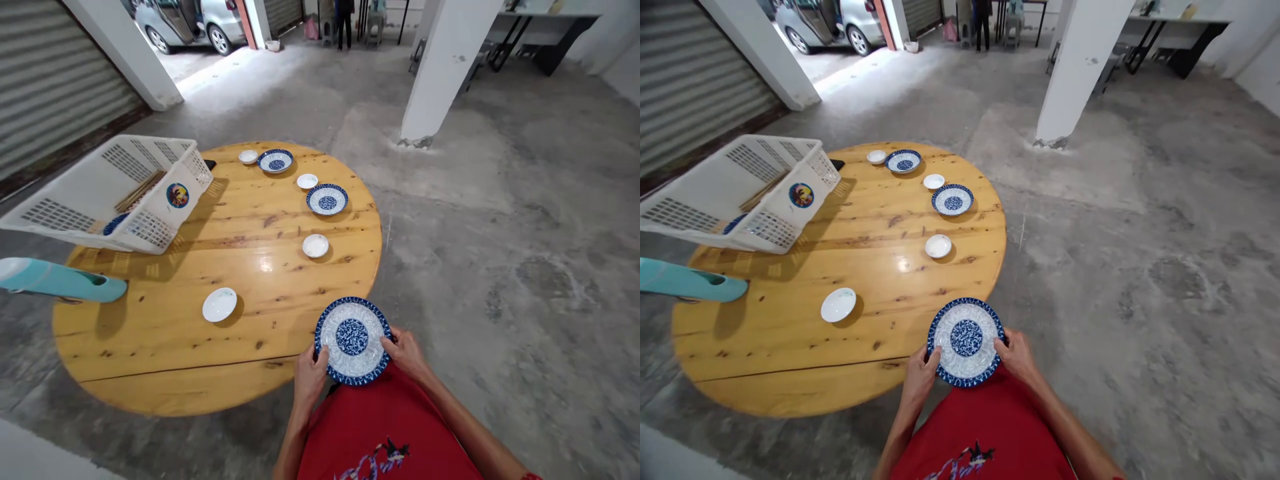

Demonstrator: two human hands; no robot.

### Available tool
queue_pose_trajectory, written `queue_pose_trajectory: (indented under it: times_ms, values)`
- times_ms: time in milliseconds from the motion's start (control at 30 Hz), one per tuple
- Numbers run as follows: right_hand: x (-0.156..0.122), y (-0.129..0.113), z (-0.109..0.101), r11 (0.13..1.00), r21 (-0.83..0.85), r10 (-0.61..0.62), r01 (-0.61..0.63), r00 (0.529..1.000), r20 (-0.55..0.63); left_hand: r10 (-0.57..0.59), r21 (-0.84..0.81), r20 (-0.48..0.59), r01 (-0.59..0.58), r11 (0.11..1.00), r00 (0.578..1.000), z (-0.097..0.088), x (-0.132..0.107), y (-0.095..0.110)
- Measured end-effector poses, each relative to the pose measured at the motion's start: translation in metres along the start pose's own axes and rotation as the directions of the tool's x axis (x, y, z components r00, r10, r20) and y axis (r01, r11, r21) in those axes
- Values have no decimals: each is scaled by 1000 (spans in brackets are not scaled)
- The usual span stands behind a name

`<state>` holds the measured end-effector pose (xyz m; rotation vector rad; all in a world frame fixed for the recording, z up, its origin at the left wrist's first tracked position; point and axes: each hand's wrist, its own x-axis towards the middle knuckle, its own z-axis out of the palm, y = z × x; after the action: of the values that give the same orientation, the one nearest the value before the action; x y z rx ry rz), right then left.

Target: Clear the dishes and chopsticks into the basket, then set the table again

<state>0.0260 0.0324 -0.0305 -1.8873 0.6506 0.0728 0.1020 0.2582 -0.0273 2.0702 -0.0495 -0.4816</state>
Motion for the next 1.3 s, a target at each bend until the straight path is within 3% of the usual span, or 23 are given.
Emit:
queue_pose_trajectory:
  times_ms: [133,300,467,600,800,933,1067,1300]
  values:
    - [-9,4,-12,1000,24,19,-18,999,-48,18,32,45,-20,999,999,9,2,6]
    - [10,9,-30,998,67,-4,10,996,-90,81,95,51,-86,992,995,23,29,30]
    - [51,22,-71,988,151,42,-22,991,-128,121,120,81,-130,984,989,64,76,70]
    - [95,38,-134,974,216,97,-69,988,-119,147,121,93,-158,980,985,127,117,111]
    - [162,50,-257,991,102,101,-88,986,-132,148,82,105,-157,984,983,230,165,185]
    - [202,47,-316,996,27,83,-81,994,-74,106,63,81,-111,992,991,273,186,219]
    - [241,44,-332,997,-26,72,-72,997,0,65,69,32,-67,995,997,281,200,235]
    - [310,19,-309,997,-76,-14,26,988,153,-20,33,-147,25,999,989,259,229,237]
